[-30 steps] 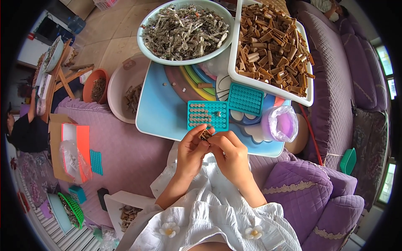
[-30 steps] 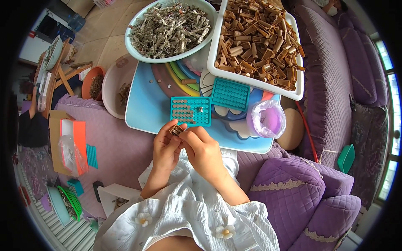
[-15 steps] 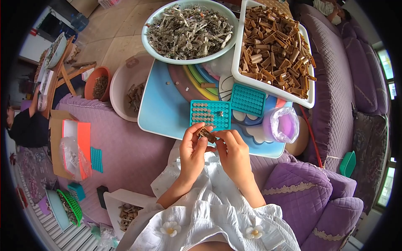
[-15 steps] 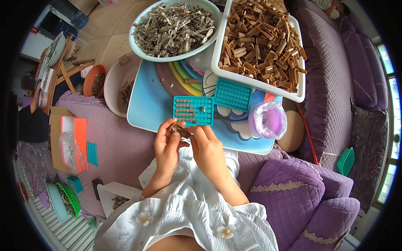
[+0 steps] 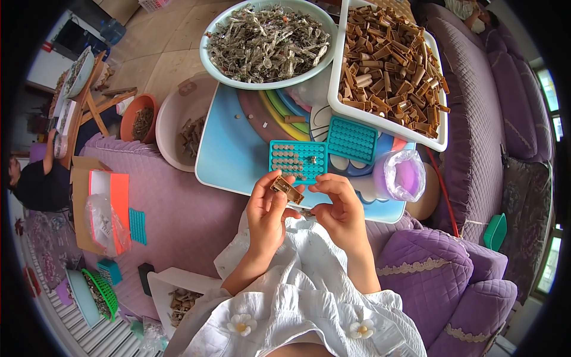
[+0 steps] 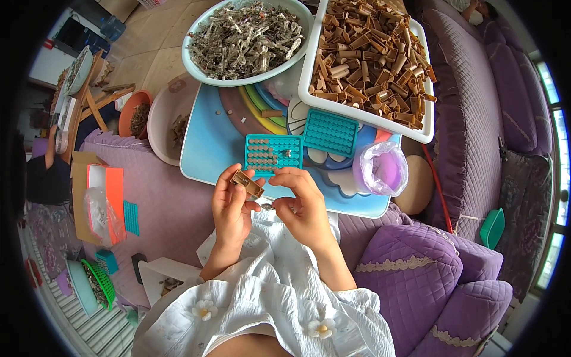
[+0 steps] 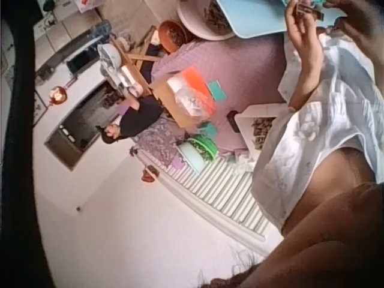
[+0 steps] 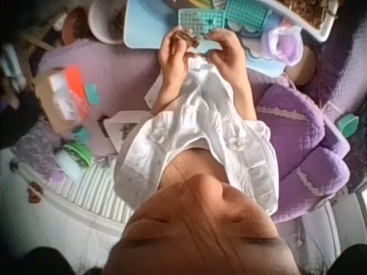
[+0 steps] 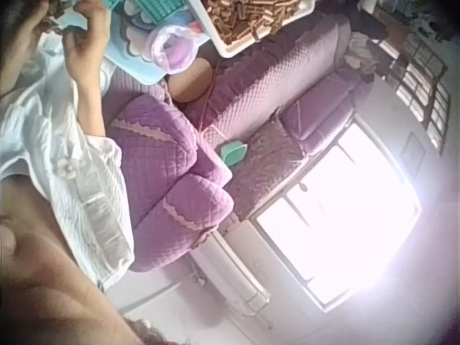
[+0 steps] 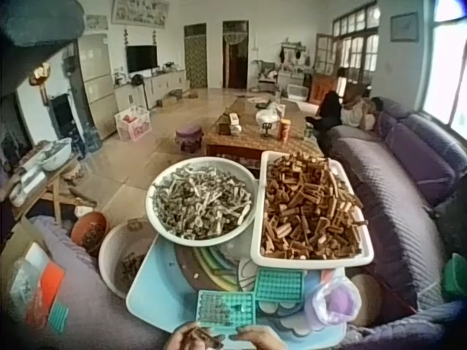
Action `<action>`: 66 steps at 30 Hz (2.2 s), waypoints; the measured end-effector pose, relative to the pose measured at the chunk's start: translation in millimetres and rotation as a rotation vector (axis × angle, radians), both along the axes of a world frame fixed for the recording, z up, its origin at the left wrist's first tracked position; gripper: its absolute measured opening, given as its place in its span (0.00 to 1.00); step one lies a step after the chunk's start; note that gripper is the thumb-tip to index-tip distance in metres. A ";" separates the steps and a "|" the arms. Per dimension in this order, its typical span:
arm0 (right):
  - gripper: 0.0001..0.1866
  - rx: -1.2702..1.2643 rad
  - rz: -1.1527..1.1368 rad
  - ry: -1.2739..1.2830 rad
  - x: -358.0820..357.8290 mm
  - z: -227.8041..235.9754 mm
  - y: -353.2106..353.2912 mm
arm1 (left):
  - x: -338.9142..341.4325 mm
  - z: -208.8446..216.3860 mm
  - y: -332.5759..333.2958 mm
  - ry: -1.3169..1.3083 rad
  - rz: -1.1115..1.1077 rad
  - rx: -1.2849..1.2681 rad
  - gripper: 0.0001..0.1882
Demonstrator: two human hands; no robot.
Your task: The person assembles small plastic and metal components into a grid tray by hand.
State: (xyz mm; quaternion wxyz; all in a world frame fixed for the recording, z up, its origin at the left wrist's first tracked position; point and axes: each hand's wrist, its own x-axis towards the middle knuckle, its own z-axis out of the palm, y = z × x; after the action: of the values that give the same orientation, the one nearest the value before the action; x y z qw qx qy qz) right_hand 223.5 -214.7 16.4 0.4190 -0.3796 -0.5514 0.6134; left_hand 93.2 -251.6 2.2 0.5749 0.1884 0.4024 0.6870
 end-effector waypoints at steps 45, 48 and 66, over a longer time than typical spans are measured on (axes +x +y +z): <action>0.21 -0.126 0.060 0.723 9.8 10.9 -14.3 | -33.7 17.3 -6.2 0.201 -0.194 0.225 0.21; 0.21 -0.119 0.063 0.725 9.4 12.5 -15.3 | -32.3 19.3 -6.9 0.144 -0.205 0.193 0.22; 0.03 0.001 0.008 -0.075 -0.5 36.6 -21.4 | -20.2 18.6 -9.5 0.315 -0.313 0.282 0.19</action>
State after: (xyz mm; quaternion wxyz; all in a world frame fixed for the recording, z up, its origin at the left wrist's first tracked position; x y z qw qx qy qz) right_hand 223.0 -236.1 52.9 0.3957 -0.3998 -0.5686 0.6003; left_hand 73.0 -261.1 20.8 0.5727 0.4312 0.3531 0.6012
